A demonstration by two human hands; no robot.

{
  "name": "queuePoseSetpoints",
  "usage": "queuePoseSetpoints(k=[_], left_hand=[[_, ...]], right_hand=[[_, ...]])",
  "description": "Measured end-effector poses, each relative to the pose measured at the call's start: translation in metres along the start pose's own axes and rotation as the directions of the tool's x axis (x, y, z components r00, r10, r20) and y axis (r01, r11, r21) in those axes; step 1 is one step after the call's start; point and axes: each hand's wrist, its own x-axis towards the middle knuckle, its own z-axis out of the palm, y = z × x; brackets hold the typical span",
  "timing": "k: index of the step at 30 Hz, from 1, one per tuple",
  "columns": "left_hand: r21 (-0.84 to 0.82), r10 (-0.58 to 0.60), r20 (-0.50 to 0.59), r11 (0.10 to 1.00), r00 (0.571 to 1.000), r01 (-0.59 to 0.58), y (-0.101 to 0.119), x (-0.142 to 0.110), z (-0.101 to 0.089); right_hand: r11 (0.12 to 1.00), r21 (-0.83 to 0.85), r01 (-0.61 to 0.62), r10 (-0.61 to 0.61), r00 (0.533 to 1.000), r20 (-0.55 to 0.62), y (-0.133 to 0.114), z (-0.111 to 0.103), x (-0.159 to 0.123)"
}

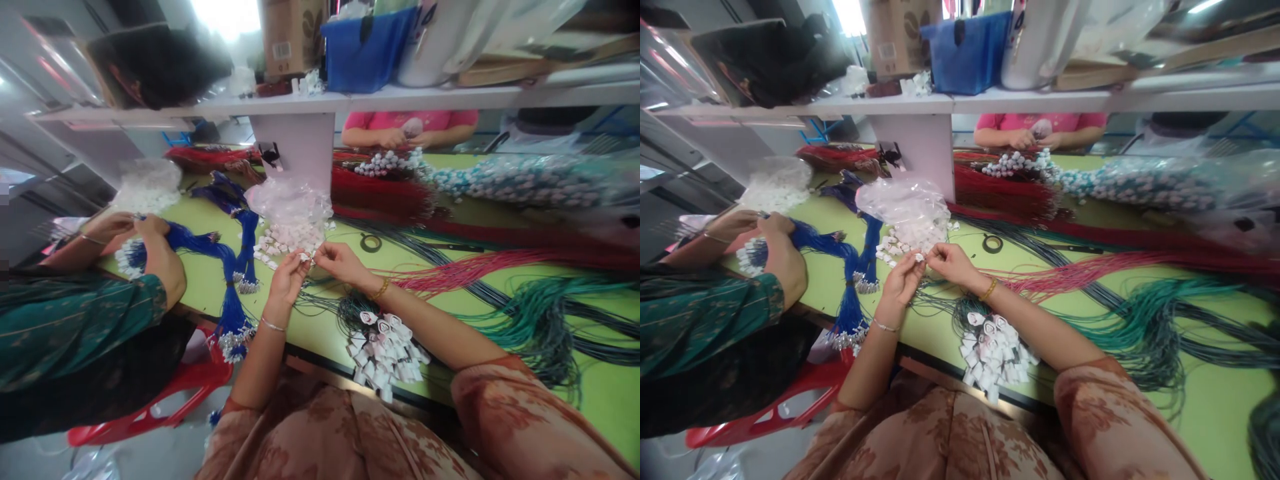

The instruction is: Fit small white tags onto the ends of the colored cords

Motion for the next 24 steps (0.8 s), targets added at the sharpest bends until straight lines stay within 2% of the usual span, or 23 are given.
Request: queuePoseSetpoints(k=[4,8,15,20,24], left_hand=[[-0.016,-0.021,0.041,1.0,0.999,0.022,-0.001,-0.003,0.003],[0.011,-0.003,0.068,1.0,0.998,0.002,-0.001,-0.005,0.003],[0.214,0.099,-0.002,0.972,0.995,-0.096,-0.009,-0.008,0.0],[0.206,0.133,-0.091,0.972,0.987,-0.112,-0.016,-0.007,0.0],[0.228,0.132,-0.096,0.968,0.987,-0.107,-0.017,-0.006,-0.001]], right_hand=[[0.996,-0.086,-0.005,0.002,0.999,-0.034,0.006,-0.004,-0.004],[0.992,-0.12,-0.027,0.024,0.999,-0.021,0.009,-0.002,-0.003],[0.988,-0.078,-0.133,0.136,0.99,0.029,0.019,0.005,-0.002],[0.971,-0.239,-0.003,0.006,1.0,0.014,0.02,0.003,-0.007],[0.966,-0.258,0.029,-0.013,0.998,0.066,0.018,0.0,-0.009]])
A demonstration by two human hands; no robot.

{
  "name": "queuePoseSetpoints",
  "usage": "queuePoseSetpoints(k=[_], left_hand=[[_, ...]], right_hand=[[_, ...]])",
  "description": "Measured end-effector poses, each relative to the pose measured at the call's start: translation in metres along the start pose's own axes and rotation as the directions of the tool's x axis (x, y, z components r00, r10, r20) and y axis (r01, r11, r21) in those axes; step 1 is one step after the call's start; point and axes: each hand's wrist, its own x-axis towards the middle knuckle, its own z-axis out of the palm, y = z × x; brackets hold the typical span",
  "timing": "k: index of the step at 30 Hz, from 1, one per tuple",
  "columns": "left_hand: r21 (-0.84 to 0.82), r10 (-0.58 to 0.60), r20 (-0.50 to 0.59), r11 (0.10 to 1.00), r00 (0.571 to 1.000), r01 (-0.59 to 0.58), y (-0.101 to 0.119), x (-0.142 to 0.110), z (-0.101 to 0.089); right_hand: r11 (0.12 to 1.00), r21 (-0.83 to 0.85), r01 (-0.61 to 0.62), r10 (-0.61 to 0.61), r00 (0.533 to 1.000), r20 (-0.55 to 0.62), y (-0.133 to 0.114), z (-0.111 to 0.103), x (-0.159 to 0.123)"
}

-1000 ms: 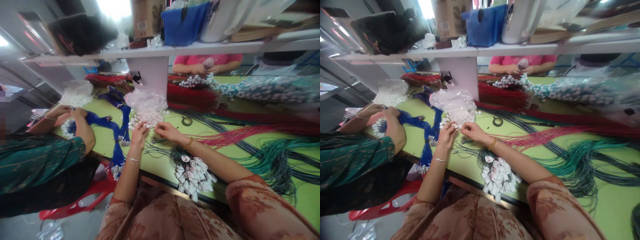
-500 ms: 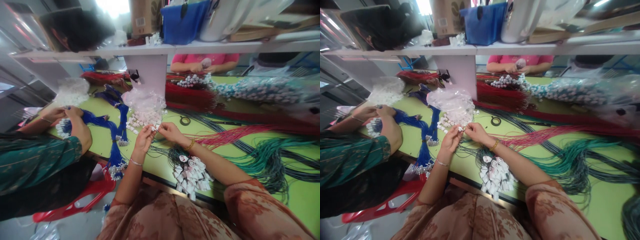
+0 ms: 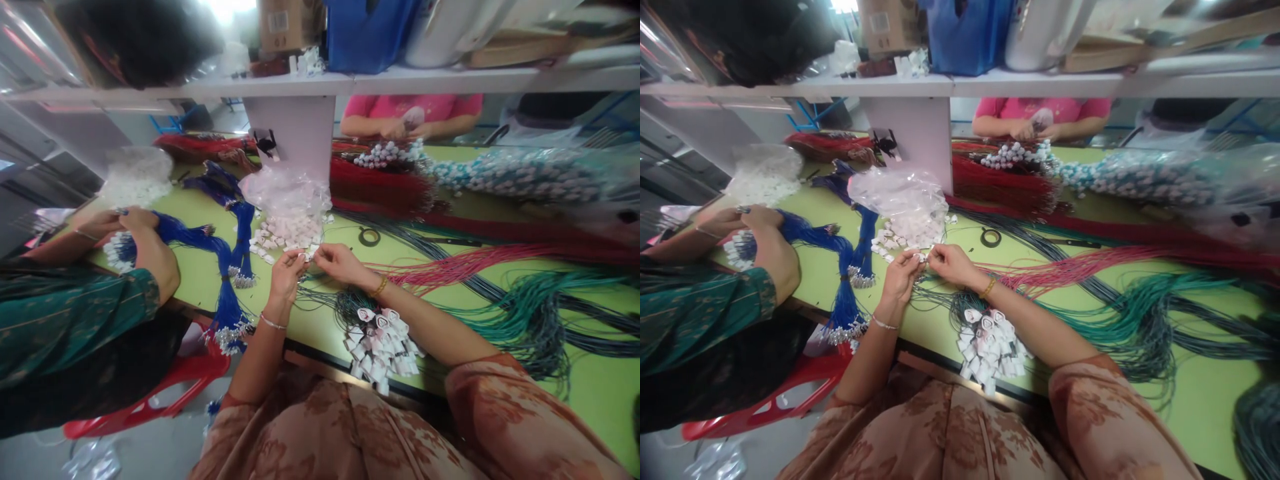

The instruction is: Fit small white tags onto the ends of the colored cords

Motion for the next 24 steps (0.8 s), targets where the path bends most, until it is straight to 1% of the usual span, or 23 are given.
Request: queuePoseSetpoints(k=[2,4,6,8,10,12,13,15,17,19,20,22,24], left_hand=[[0.025,-0.002,0.017,1.0,1.0,0.002,0.0,0.0,-0.001],[0.051,-0.018,0.033,0.999,0.999,0.016,0.002,0.0,-0.003],[0.065,-0.039,0.04,0.997,0.998,0.036,0.006,0.0,-0.007],[0.047,-0.039,0.079,0.998,0.996,0.036,0.013,0.001,-0.012],[0.019,-0.03,0.186,0.999,0.982,0.026,0.02,0.001,-0.018],[0.023,-0.036,0.306,0.999,0.951,0.03,0.024,0.001,-0.023],[0.039,-0.046,0.345,0.999,0.938,0.034,0.026,0.0,-0.024],[0.076,-0.068,0.377,0.996,0.924,0.042,0.026,0.0,-0.026],[0.084,-0.071,0.368,0.996,0.927,0.042,0.025,0.0,-0.027],[0.07,-0.056,0.33,0.997,0.942,0.035,0.024,0.0,-0.026],[0.063,-0.05,0.306,0.998,0.951,0.033,0.024,0.001,-0.026],[0.052,-0.051,0.253,0.998,0.966,0.039,0.024,0.001,-0.023],[0.035,-0.064,0.216,0.998,0.974,0.058,0.022,0.0,-0.019]], right_hand=[[1.0,-0.014,-0.004,0.005,1.0,0.01,0.001,0.001,-0.001],[1.0,0.015,-0.02,0.019,0.999,0.038,0.004,0.002,-0.001],[0.996,0.071,-0.059,0.053,0.995,0.083,0.008,0.0,-0.001],[0.996,0.06,-0.073,0.063,0.985,0.163,0.012,-0.002,0.0],[0.998,-0.062,-0.004,0.021,0.958,0.288,0.014,-0.002,0.0],[0.966,-0.228,0.126,-0.021,0.911,0.412,0.014,0.002,-0.001],[0.936,-0.301,0.184,-0.032,0.893,0.449,0.014,0.005,-0.002],[0.872,-0.412,0.263,-0.045,0.882,0.469,0.012,0.011,-0.004],[0.842,-0.461,0.279,-0.049,0.891,0.451,0.01,0.013,-0.005],[0.87,-0.433,0.234,-0.053,0.919,0.39,0.009,0.009,-0.005],[0.902,-0.389,0.187,-0.051,0.941,0.334,0.009,0.005,-0.004],[0.968,-0.233,0.088,-0.042,0.98,0.194,0.009,-0.004,-0.003],[0.999,-0.04,0.029,-0.026,0.997,0.074,0.009,-0.011,-0.002]])
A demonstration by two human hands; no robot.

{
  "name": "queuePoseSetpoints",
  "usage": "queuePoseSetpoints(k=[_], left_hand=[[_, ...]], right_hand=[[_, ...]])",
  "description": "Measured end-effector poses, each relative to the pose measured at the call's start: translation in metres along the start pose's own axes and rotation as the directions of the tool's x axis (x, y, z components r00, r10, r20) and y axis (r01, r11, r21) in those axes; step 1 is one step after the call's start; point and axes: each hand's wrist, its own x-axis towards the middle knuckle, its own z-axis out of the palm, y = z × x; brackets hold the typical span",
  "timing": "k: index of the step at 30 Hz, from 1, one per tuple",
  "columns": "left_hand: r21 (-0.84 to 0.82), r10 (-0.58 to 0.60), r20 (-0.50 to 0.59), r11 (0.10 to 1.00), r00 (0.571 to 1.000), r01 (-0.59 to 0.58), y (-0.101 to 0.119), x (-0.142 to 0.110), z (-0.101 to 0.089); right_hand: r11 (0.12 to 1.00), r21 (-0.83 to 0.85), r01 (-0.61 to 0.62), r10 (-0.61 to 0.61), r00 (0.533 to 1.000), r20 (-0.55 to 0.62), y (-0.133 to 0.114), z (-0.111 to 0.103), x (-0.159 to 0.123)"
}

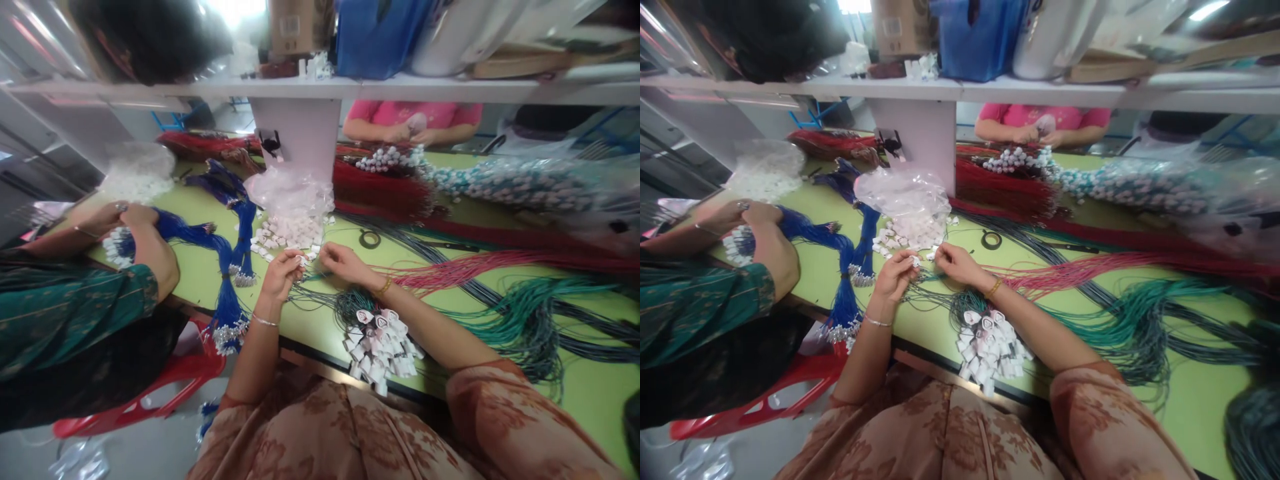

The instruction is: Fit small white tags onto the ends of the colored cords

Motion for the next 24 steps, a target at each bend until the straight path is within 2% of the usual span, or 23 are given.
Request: queuePoseSetpoints(k=[2,5,11,17,24], left_hand=[[-0.033,-0.008,-0.021,0.999,1.0,0.007,-0.003,0.0,0.006],[-0.076,-0.014,-0.02,0.997,1.0,0.012,-0.011,0.0,0.013],[-0.134,-0.014,-0.003,0.991,1.0,0.013,-0.023,0.003,0.013],[-0.111,0.001,0.01,0.994,1.0,0.0,-0.024,0.004,0.012],[-0.07,0.022,-0.041,0.997,0.999,-0.024,-0.025,0.004,0.014]], right_hand=[[0.988,0.152,-0.009,0.019,0.998,-0.067,-0.002,-0.004,0.0],[0.969,0.244,-0.026,0.053,0.993,-0.104,-0.005,-0.004,-0.002],[0.973,0.221,-0.063,0.105,0.977,-0.184,-0.007,0.004,-0.006],[0.981,0.17,-0.091,0.124,0.973,-0.193,-0.003,0.006,-0.008],[0.987,0.128,-0.099,0.122,0.973,-0.194,0.0,0.006,-0.01]])
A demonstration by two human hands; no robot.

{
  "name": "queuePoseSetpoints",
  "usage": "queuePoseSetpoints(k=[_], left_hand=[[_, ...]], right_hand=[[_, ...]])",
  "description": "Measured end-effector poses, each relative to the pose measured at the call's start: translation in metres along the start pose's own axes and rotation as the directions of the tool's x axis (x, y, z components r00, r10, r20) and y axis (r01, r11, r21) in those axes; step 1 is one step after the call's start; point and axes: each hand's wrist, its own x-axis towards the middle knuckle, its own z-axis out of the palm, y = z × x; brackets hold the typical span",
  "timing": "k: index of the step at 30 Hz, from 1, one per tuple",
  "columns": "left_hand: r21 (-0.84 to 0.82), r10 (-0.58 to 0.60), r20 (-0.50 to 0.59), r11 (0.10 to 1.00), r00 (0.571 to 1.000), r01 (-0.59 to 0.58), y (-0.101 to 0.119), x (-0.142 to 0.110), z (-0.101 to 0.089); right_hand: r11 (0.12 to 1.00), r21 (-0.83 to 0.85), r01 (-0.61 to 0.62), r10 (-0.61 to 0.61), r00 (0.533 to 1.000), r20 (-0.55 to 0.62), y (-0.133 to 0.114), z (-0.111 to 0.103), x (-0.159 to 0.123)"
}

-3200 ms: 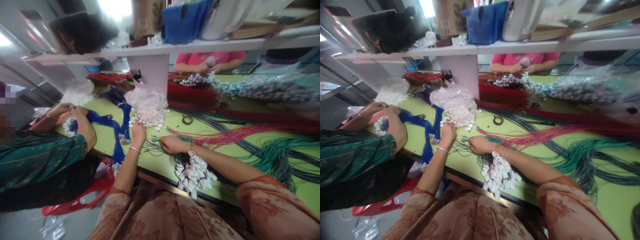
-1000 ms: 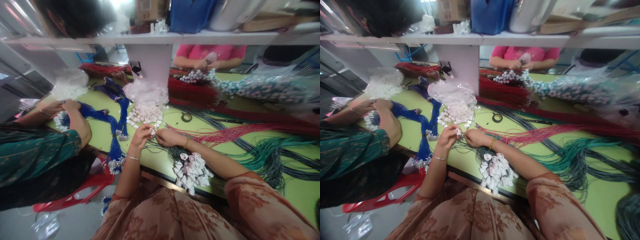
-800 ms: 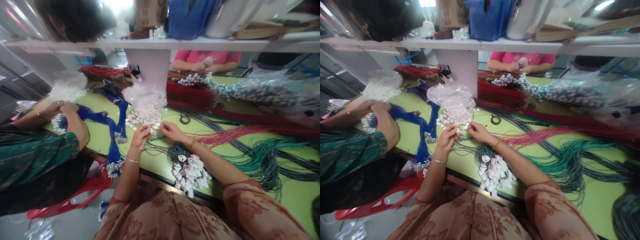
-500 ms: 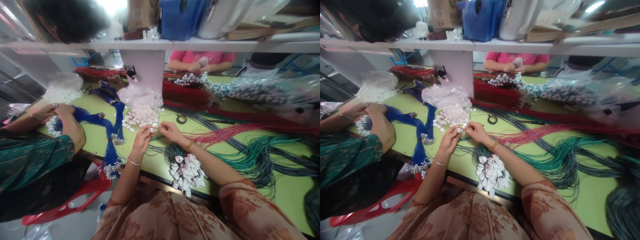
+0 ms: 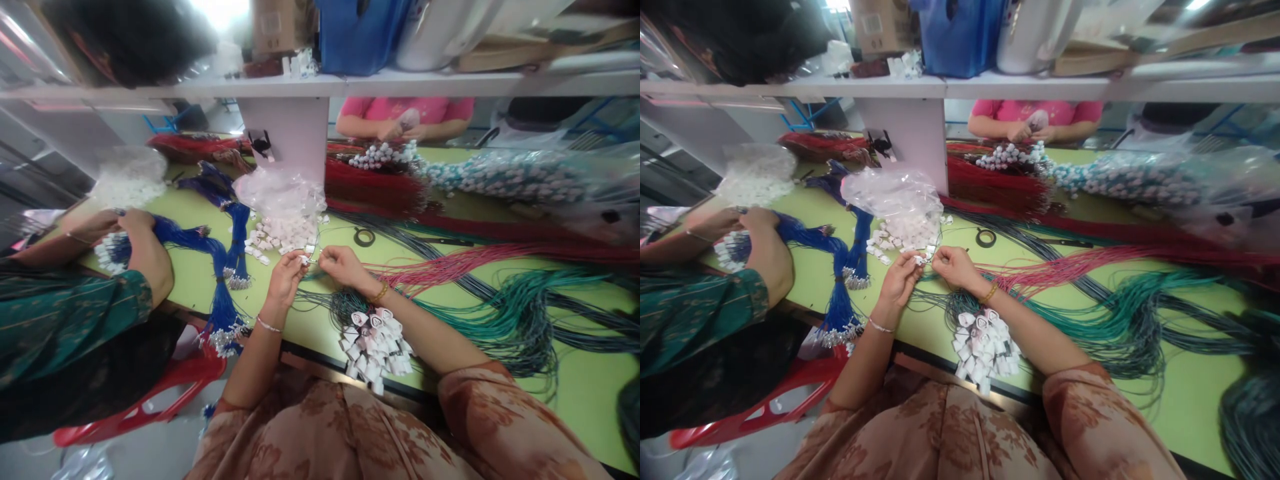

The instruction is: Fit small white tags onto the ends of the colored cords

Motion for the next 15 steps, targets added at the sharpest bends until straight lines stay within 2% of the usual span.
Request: queuePoseSetpoints(k=[9,15], left_hand=[[0.104,0.047,-0.03,0.994,0.998,-0.044,-0.006,-0.001,0.007],[0.122,0.086,-0.092,0.99,0.992,-0.074,-0.013,0.0,0.011]], right_hand=[[1.0,0.017,0.006,-0.006,1.0,0.003,0.003,0.002,0.0],[0.997,0.007,0.077,-0.078,0.996,0.05,0.006,-0.001,0.002]])
